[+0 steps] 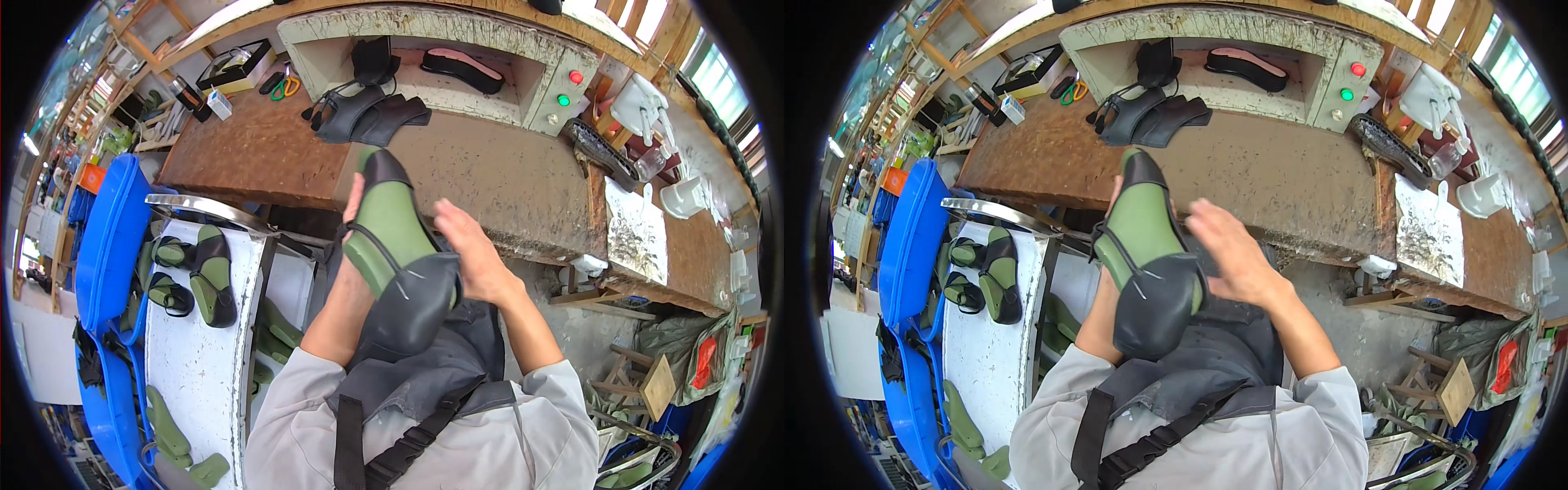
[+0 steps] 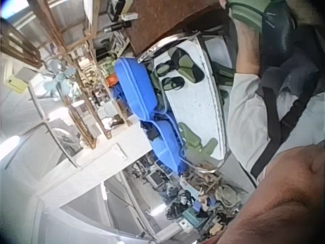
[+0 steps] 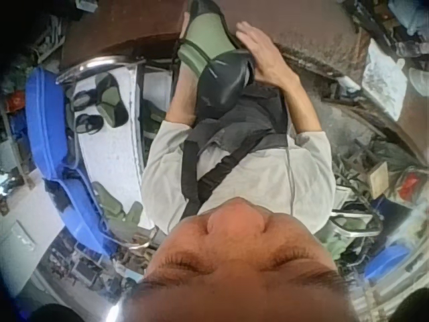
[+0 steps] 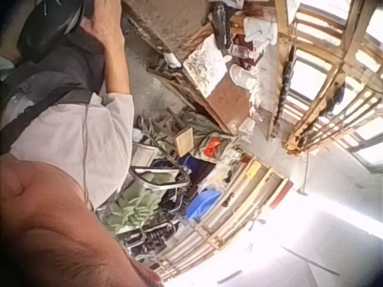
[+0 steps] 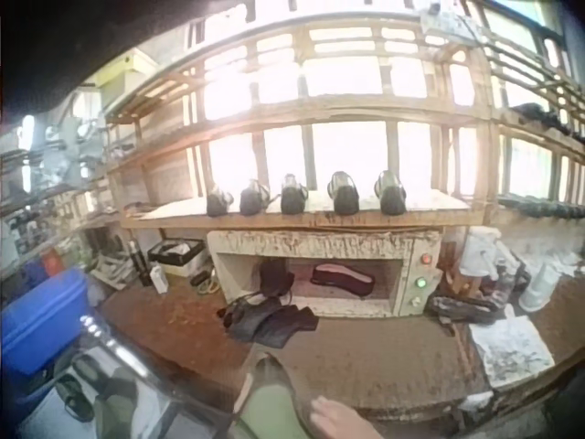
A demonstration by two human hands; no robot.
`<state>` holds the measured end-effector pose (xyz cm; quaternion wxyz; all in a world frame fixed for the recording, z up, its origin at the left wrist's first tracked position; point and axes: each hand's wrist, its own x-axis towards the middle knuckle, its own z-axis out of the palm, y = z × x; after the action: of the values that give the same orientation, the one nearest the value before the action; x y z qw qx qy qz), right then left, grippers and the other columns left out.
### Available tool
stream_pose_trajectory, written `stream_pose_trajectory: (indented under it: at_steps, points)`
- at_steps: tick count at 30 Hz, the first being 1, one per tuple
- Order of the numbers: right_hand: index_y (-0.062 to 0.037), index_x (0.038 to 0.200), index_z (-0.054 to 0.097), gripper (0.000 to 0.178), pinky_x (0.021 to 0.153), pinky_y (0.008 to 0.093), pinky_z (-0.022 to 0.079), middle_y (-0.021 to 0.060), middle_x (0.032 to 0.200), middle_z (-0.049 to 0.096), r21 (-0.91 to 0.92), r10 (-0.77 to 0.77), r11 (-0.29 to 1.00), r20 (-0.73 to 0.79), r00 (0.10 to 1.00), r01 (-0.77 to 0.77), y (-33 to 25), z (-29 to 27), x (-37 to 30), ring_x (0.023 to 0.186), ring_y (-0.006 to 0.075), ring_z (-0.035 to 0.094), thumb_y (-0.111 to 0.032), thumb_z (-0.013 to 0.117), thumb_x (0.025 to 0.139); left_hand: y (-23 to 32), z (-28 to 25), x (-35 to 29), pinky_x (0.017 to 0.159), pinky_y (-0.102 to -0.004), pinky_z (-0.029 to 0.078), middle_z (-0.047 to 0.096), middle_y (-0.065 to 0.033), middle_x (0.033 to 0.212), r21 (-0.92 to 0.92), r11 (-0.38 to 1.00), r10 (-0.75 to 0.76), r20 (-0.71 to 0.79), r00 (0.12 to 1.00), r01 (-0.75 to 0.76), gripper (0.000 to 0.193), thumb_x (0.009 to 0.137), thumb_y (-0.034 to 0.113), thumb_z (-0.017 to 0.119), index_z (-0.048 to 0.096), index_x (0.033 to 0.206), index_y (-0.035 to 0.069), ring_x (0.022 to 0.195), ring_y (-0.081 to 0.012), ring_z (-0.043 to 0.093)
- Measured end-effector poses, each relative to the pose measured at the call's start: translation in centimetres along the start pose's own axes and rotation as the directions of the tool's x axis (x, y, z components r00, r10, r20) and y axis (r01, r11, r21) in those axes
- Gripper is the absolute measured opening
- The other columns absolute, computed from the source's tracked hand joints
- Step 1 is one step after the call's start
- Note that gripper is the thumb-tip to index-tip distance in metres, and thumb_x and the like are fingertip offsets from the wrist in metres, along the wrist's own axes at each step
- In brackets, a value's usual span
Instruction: Fitting a shoe upper and lining onto a shoe last manually.
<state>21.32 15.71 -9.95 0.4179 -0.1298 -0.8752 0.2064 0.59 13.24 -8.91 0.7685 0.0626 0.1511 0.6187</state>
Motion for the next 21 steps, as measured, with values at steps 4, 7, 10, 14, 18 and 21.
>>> stream_pose_trajectory:
  at_steps: [4, 7, 10, 14, 18, 21]
  points:
    - [-0.0020, 0.127, 0.044, 0.057, 0.105, 0.0489, 0.038, 0.0210, 0.133, 0.050, -0.098, -0.406, 0.910, -0.015, 0.914, 0.403, -0.9, -0.5, 3.7, 0.126, 0.0358, 0.047, -0.009, 0.065, 0.076, -2.5, 0.6, -0.5, 0.082, -0.0375, 0.052, 0.065, -0.0091, 0.101, -0.128, 0.969, -0.186, 0.178, 0.966, 0.211, 0.055, 0.091, 0.056, 0.047, 0.062, 0.106, 0.005, 0.090, -0.0225, 0.064]
    - [0.0013, 0.115, 0.051, 0.044, 0.099, 0.0483, 0.044, 0.0208, 0.123, 0.058, -0.104, -0.487, 0.871, -0.058, 0.871, 0.480, -2.1, 0.1, 4.4, 0.116, 0.0359, 0.056, -0.015, 0.065, 0.077, -2.2, -4.5, 0.6, 0.088, -0.0355, 0.050, 0.063, -0.0093, 0.108, -0.184, 0.909, -0.289, 0.369, 0.883, 0.374, 0.043, 0.097, 0.042, 0.043, 0.060, 0.110, 0.004, 0.099, -0.0219, 0.062]
    - [0.0051, 0.086, 0.053, 0.043, 0.077, 0.0415, 0.056, 0.0207, 0.097, 0.065, -0.172, -0.408, 0.908, -0.154, 0.900, 0.382, -3.3, -0.1, 4.1, 0.092, 0.0355, 0.067, -0.028, 0.074, 0.069, 1.8, -3.8, -2.1, 0.096, -0.0318, 0.046, 0.061, -0.0101, 0.114, 0.864, 0.236, 0.036, 0.449, 0.893, -0.444, 0.026, 0.098, 0.016, 0.045, 0.055, 0.118, 0.004, 0.108, -0.0207, 0.058]
    - [0.0023, 0.094, 0.052, 0.060, 0.061, 0.0354, 0.052, 0.0137, 0.080, 0.060, -0.128, -0.052, 0.992, -0.260, 0.964, 0.019, -5.5, 0.9, 2.3, 0.069, 0.0299, 0.065, -0.030, 0.082, 0.053, 4.6, 4.3, -5.9, 0.100, -0.0427, 0.041, 0.059, -0.0170, 0.122, 0.368, 0.812, 0.330, 0.349, 0.877, -0.452, 0.052, 0.099, 0.042, 0.033, 0.058, 0.116, -0.001, 0.117, -0.0286, 0.053]
    - [0.0050, 0.111, 0.047, 0.073, 0.070, 0.0364, 0.053, 0.0184, 0.092, 0.063, -0.074, 0.424, 0.898, -0.119, 0.898, -0.434, -8.5, 2.8, 2.7, 0.079, 0.0310, 0.066, -0.031, 0.081, 0.058, 4.1, 4.5, -6.6, 0.103, -0.0365, 0.036, 0.055, -0.0195, 0.124, 0.810, 0.039, 0.004, 0.586, 0.810, -0.586, 0.065, 0.098, 0.050, 0.036, 0.055, 0.120, -0.007, 0.117, -0.0264, 0.051]
    - [0.0082, 0.117, 0.043, 0.076, 0.074, 0.0416, 0.052, 0.0225, 0.097, 0.062, -0.003, 0.631, 0.775, -0.006, 0.775, -0.632, -9.5, 2.6, 3.4, 0.085, 0.0357, 0.065, -0.034, 0.077, 0.064, 2.7, 3.1, -5.9, 0.097, -0.0360, 0.042, 0.059, -0.0211, 0.116, 0.880, 0.265, 0.105, 0.381, 0.919, -0.395, 0.065, 0.101, 0.045, 0.023, 0.057, 0.113, -0.009, 0.108, -0.0257, 0.057]
